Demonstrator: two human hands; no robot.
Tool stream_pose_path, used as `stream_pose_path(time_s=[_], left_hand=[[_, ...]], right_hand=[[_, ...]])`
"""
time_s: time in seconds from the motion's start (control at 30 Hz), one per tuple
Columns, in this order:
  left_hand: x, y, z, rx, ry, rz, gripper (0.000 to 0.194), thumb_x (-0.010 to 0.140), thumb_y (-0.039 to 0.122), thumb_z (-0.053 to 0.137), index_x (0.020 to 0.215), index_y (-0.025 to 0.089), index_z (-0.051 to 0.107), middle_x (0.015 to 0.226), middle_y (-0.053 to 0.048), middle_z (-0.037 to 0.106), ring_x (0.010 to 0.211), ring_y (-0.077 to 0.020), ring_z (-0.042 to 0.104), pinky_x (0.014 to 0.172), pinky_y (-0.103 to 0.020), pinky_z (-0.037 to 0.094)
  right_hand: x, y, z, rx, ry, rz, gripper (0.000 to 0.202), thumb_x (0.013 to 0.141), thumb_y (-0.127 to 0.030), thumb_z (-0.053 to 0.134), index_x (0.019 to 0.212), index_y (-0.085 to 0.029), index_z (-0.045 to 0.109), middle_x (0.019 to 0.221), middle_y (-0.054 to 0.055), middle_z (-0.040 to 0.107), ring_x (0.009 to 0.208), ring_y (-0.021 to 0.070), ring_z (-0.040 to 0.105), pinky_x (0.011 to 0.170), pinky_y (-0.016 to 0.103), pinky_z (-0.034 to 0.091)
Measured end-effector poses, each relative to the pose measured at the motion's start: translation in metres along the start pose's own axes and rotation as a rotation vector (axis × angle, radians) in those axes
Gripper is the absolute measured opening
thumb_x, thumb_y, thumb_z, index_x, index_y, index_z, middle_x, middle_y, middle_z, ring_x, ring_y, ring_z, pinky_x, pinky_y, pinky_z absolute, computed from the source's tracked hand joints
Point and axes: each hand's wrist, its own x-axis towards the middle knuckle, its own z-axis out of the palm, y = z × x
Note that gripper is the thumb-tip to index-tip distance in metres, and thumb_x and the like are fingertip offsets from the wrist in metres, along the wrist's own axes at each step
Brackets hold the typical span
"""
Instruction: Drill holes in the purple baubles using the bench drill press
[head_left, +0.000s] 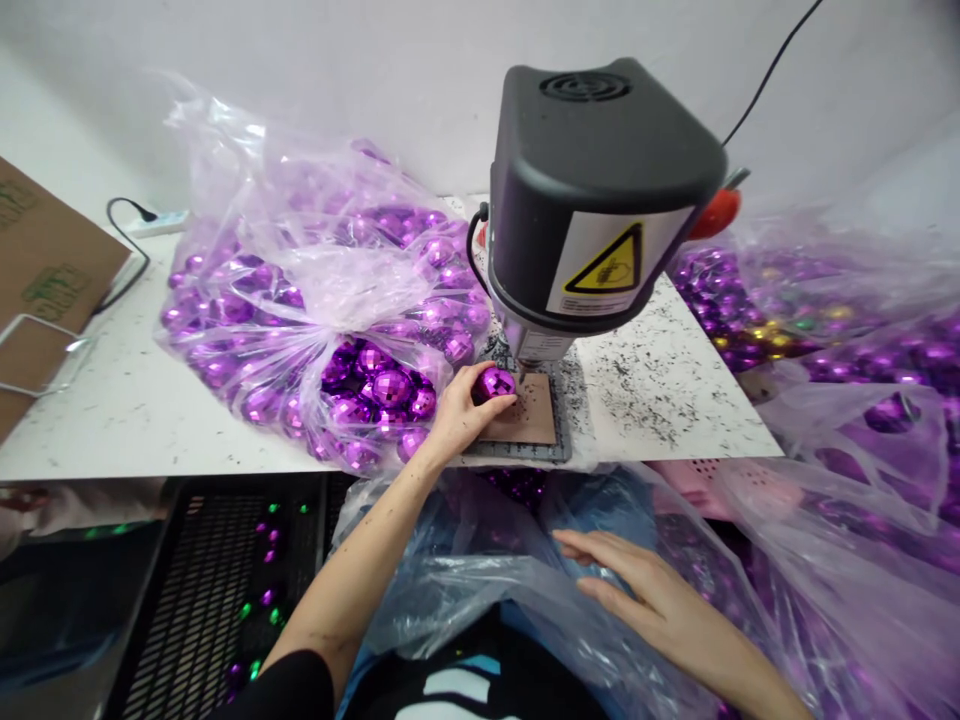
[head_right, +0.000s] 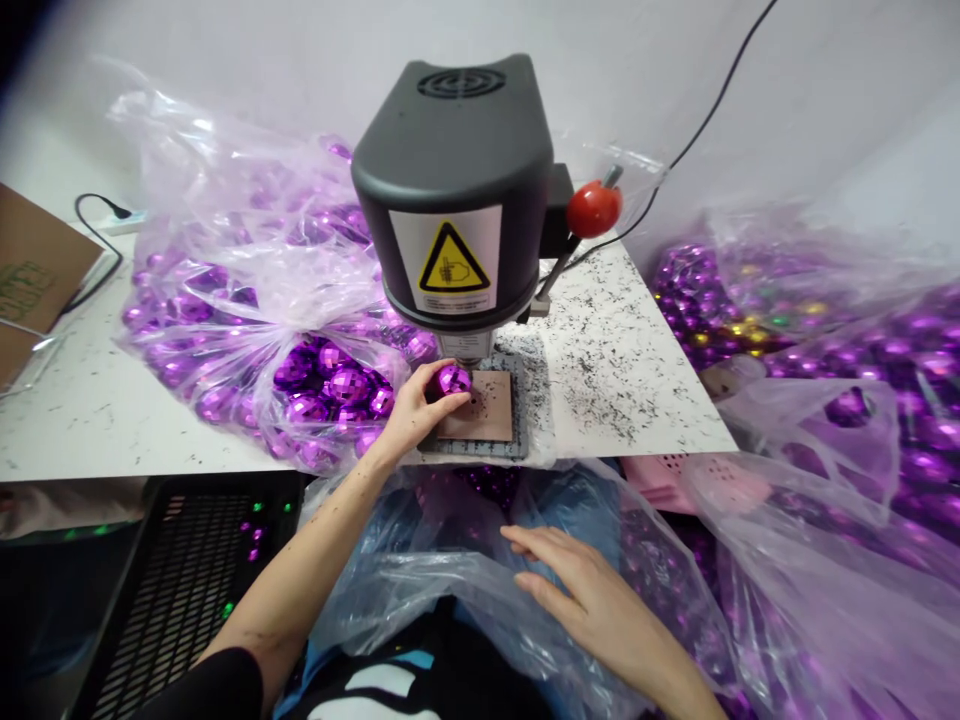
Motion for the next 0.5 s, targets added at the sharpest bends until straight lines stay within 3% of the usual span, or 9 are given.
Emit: stream_pose_path(time_s=[0.23,0.5], left_hand=[[0.000,-0.001,-0.003,-0.052,-0.049,-0.096,0.050,0.081,0.036,0.073,0.126,0.018,0.058,0.117,-0.007,0.069,0.103,-0.0213,0.066,0.096,-0.036,0.051],[-0.009,-0.002,0.014,0.150,0.047,0.125,0.053,0.081,0.035,0.077,0.125,0.018,0.053,0.120,-0.010,0.065,0.113,-0.0237,0.062,0.101,-0.039,0.048]], right_hand=[[0.000,0.003,0.003,0.012,-0.001,0.011,0.061,0.091,-0.066,0.039,0.141,-0.033,0.048,0.139,0.003,0.053,0.129,0.0183,0.052,0.119,0.038,0.040],[0.007,0.009,0.006,0.022,-0.003,-0.007,0.060,0.091,-0.065,0.039,0.140,-0.031,0.050,0.138,0.004,0.054,0.127,0.0174,0.054,0.118,0.036,0.041]])
